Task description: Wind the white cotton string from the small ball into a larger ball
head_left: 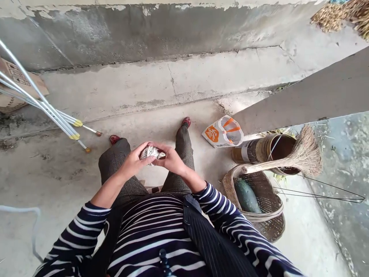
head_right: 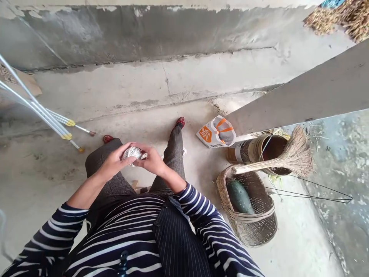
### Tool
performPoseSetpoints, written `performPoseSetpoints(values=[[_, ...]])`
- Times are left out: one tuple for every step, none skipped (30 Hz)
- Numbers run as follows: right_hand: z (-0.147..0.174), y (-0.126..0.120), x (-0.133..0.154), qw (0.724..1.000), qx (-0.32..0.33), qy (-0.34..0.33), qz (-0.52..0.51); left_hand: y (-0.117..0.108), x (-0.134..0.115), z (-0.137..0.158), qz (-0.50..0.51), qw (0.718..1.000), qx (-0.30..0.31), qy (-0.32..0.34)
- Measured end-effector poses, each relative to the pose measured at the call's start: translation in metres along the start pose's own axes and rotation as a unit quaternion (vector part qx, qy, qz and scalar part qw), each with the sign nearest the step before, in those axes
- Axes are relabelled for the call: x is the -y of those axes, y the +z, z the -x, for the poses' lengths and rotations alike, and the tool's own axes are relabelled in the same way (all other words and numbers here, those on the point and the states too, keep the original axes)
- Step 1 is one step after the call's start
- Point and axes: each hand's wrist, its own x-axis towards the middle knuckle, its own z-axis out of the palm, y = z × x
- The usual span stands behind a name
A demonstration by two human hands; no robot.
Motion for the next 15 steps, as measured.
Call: performPoseSetpoints(values=[[-0.001, -0.003, -0.004, 1.0, 0.011, 0.007, 0.006, 0.004, 0.004, -0.004, 0.0, 1.0, -0.018, -0.018], [-0.003, -0.008, -0.008, 1.0, 0.021, 0.016, 0.004, 0.007, 0.007, -0.007, 0.0, 0.999, -0.032, -0.036], [-0.004, -0.017, -0.011, 0.999, 0.028, 0.024, -0.005, 0.01, 0.009, -0.011, 0.002, 0.998, -0.044, -0.052], [-0.007, -0.03, -0.016, 0.999, 0.023, 0.03, -0.02, 0.011, 0.011, -0.014, 0.009, 0.996, -0.054, -0.068], [-0.01, -0.048, -0.021, 0.999, 0.006, 0.035, -0.041, 0.011, 0.012, -0.016, 0.019, 0.994, -0.065, -0.083], [-0.014, -0.071, -0.03, 0.997, -0.035, 0.039, -0.057, 0.01, 0.013, -0.019, 0.033, 0.992, -0.078, -0.098], [-0.018, -0.098, -0.041, 0.992, -0.105, 0.037, -0.067, 0.007, 0.013, -0.021, 0.049, 0.988, -0.095, -0.112], [-0.021, -0.128, -0.055, 0.979, -0.185, 0.049, -0.072, 0.004, 0.014, -0.024, 0.069, 0.983, -0.114, -0.125], [-0.024, -0.158, -0.073, 0.957, -0.27, 0.085, -0.07, 0.0, 0.014, -0.027, 0.091, 0.978, -0.132, -0.136], [-0.026, -0.187, -0.093, 0.919, -0.362, 0.148, -0.054, -0.003, 0.014, -0.03, 0.114, 0.971, -0.148, -0.148], [-0.027, -0.212, -0.115, 0.871, -0.434, 0.229, -0.029, -0.006, 0.014, -0.033, 0.137, 0.964, -0.162, -0.161], [-0.027, -0.232, -0.138, 0.851, -0.446, 0.275, -0.021, -0.009, 0.014, -0.037, 0.158, 0.956, -0.172, -0.175], [-0.025, -0.246, -0.161, 0.842, -0.444, 0.307, -0.019, -0.011, 0.014, -0.041, 0.175, 0.949, -0.178, -0.193], [-0.023, -0.254, -0.183, 0.833, -0.442, 0.334, -0.012, -0.012, 0.014, -0.045, 0.186, 0.941, -0.182, -0.215], [-0.021, -0.257, -0.204, 0.826, -0.44, 0.353, -0.003, -0.012, 0.014, -0.05, 0.194, 0.934, -0.185, -0.237]])
